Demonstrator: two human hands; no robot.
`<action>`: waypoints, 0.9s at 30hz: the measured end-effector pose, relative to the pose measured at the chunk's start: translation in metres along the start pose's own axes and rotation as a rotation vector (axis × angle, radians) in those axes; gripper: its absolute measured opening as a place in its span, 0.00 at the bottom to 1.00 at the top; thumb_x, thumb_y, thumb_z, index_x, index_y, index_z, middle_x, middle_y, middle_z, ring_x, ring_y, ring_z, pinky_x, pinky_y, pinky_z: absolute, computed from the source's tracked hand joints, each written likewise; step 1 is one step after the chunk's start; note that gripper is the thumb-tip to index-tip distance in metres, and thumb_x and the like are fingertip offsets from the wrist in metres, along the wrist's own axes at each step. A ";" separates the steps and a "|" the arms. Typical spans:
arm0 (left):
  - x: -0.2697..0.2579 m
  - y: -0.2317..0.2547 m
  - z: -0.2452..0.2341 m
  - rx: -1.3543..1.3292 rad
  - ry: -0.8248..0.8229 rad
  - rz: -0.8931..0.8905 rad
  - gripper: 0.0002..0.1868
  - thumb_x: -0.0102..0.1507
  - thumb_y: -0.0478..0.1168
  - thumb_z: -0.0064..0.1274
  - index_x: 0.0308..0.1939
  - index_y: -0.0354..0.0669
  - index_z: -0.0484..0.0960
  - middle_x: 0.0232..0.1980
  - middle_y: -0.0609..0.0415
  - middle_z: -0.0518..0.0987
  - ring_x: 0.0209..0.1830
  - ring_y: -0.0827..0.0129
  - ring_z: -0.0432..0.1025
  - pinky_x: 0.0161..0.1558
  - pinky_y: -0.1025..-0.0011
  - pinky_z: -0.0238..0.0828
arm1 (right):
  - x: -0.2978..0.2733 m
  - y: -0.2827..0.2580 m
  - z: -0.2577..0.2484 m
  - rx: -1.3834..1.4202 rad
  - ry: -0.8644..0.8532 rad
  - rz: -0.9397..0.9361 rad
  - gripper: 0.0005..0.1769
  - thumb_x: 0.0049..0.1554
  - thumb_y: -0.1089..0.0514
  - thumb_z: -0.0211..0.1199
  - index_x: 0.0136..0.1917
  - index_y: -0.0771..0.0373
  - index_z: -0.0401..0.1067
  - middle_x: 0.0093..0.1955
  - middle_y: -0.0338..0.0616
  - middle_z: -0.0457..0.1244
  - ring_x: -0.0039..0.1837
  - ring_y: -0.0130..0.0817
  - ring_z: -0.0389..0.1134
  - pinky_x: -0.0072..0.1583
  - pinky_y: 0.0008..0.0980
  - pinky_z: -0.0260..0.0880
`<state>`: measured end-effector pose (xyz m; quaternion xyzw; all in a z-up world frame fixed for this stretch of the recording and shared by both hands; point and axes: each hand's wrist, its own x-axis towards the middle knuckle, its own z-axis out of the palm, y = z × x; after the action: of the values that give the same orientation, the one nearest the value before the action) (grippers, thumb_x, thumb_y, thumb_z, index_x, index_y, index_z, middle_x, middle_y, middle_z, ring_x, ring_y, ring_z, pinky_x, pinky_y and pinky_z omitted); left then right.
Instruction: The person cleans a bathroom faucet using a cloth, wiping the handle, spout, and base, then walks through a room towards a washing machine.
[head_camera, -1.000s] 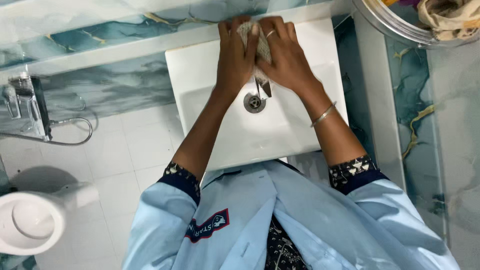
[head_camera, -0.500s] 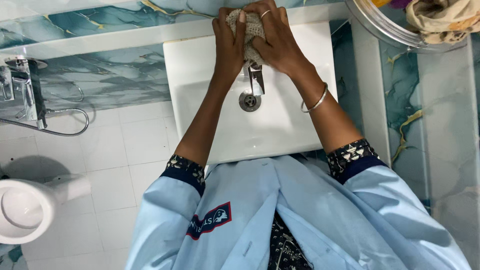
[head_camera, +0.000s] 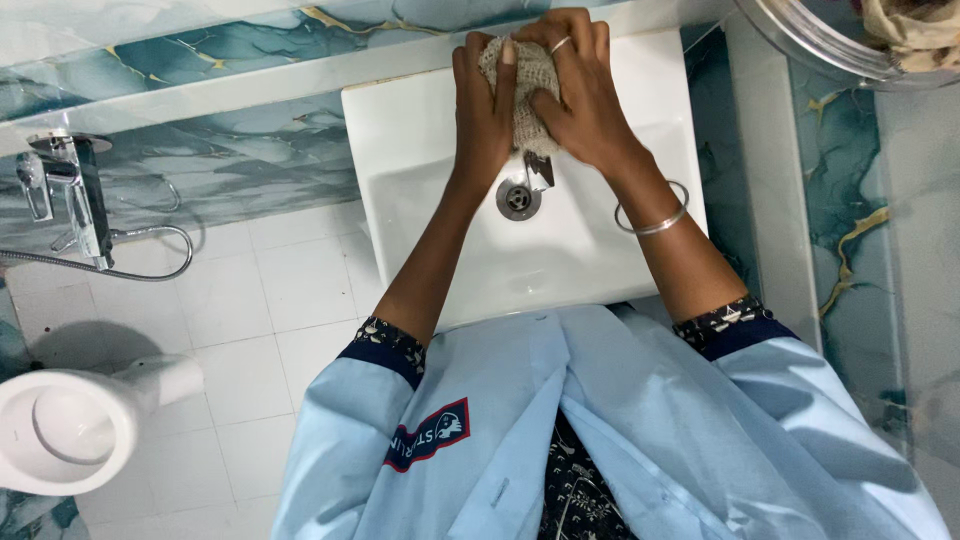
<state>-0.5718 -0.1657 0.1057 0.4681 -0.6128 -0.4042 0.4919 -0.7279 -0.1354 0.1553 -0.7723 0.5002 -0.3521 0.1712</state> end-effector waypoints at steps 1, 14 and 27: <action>-0.013 -0.003 -0.003 0.039 -0.019 0.070 0.18 0.78 0.49 0.37 0.60 0.35 0.65 0.52 0.42 0.66 0.51 0.53 0.68 0.57 0.59 0.67 | -0.014 -0.006 0.002 -0.030 0.016 -0.022 0.31 0.54 0.65 0.60 0.71 0.66 0.62 0.71 0.56 0.52 0.71 0.54 0.51 0.75 0.49 0.54; -0.050 0.000 -0.010 0.040 -0.048 0.152 0.15 0.79 0.47 0.38 0.53 0.35 0.65 0.50 0.43 0.65 0.51 0.56 0.67 0.59 0.61 0.66 | -0.042 -0.018 0.012 0.061 0.005 0.036 0.36 0.45 0.64 0.56 0.69 0.62 0.70 0.63 0.48 0.54 0.67 0.47 0.51 0.73 0.45 0.56; -0.049 0.002 -0.014 0.053 -0.101 0.134 0.14 0.79 0.43 0.41 0.59 0.34 0.64 0.54 0.40 0.68 0.56 0.50 0.71 0.61 0.57 0.71 | -0.037 -0.001 0.025 0.083 0.093 0.049 0.32 0.50 0.68 0.54 0.69 0.65 0.59 0.64 0.52 0.52 0.70 0.49 0.54 0.75 0.47 0.58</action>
<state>-0.5548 -0.1185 0.0997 0.4179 -0.6773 -0.3771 0.4738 -0.7188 -0.1040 0.1250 -0.7348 0.5116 -0.4038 0.1880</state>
